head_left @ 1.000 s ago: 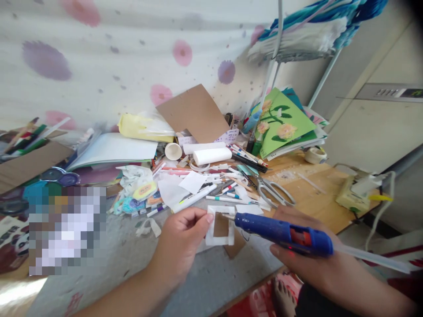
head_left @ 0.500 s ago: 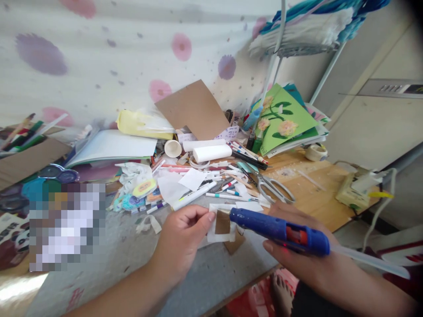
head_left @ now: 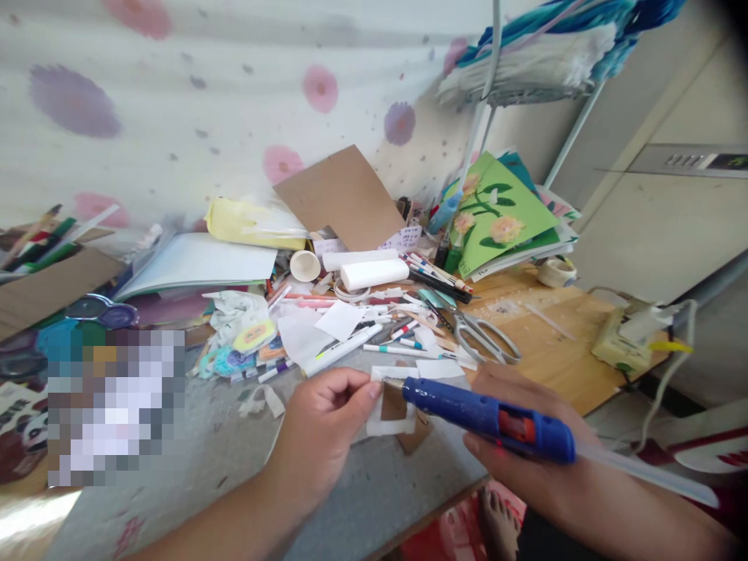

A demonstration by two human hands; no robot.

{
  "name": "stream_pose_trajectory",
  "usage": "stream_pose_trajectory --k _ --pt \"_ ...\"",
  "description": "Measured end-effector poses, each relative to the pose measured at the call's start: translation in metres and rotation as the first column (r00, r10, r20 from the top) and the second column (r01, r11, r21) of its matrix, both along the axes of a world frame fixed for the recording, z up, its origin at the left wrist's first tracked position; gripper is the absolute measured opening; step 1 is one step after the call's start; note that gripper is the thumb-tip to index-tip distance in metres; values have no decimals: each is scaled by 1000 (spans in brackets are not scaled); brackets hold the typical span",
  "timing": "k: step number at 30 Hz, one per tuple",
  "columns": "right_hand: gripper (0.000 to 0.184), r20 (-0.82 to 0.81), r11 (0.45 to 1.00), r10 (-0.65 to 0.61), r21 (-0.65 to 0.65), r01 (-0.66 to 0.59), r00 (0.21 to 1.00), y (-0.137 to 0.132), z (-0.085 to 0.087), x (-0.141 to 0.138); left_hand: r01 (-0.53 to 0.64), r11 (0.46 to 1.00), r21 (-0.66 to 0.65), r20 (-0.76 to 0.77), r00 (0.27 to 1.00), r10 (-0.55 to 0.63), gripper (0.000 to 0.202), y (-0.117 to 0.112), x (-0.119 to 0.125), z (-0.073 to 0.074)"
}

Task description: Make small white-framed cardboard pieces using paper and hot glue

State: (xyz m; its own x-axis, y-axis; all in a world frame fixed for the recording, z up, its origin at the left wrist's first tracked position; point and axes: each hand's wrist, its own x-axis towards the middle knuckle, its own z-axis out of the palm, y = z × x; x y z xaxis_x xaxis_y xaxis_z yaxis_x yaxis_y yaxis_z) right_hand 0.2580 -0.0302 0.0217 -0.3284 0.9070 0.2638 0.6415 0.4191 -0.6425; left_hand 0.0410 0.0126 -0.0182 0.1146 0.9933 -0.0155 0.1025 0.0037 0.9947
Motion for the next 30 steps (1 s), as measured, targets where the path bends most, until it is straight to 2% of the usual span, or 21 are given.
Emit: stream_pose_trajectory --k 6,12,20,26,30 --pt "17 14 999 -18 -43 19 1000 -2 2 2 -2 1000 11 -20 1000 2 22 1 1 2" --pt "19 4 1000 14 -23 -14 1000 -3 5 1 6 1000 8 -31 1000 -6 23 0 0 2" --pt "16 17 999 -27 -32 28 999 -1 -1 6 -10 1000 -4 -27 1000 10 24 1 0 -1" --pt "17 39 997 -73 40 71 997 -2 0 8 -10 1000 -2 -17 1000 9 26 1 0 -1" --pt "16 56 999 -37 34 35 998 0 0 8 -44 999 13 -30 999 45 25 0 0 1"
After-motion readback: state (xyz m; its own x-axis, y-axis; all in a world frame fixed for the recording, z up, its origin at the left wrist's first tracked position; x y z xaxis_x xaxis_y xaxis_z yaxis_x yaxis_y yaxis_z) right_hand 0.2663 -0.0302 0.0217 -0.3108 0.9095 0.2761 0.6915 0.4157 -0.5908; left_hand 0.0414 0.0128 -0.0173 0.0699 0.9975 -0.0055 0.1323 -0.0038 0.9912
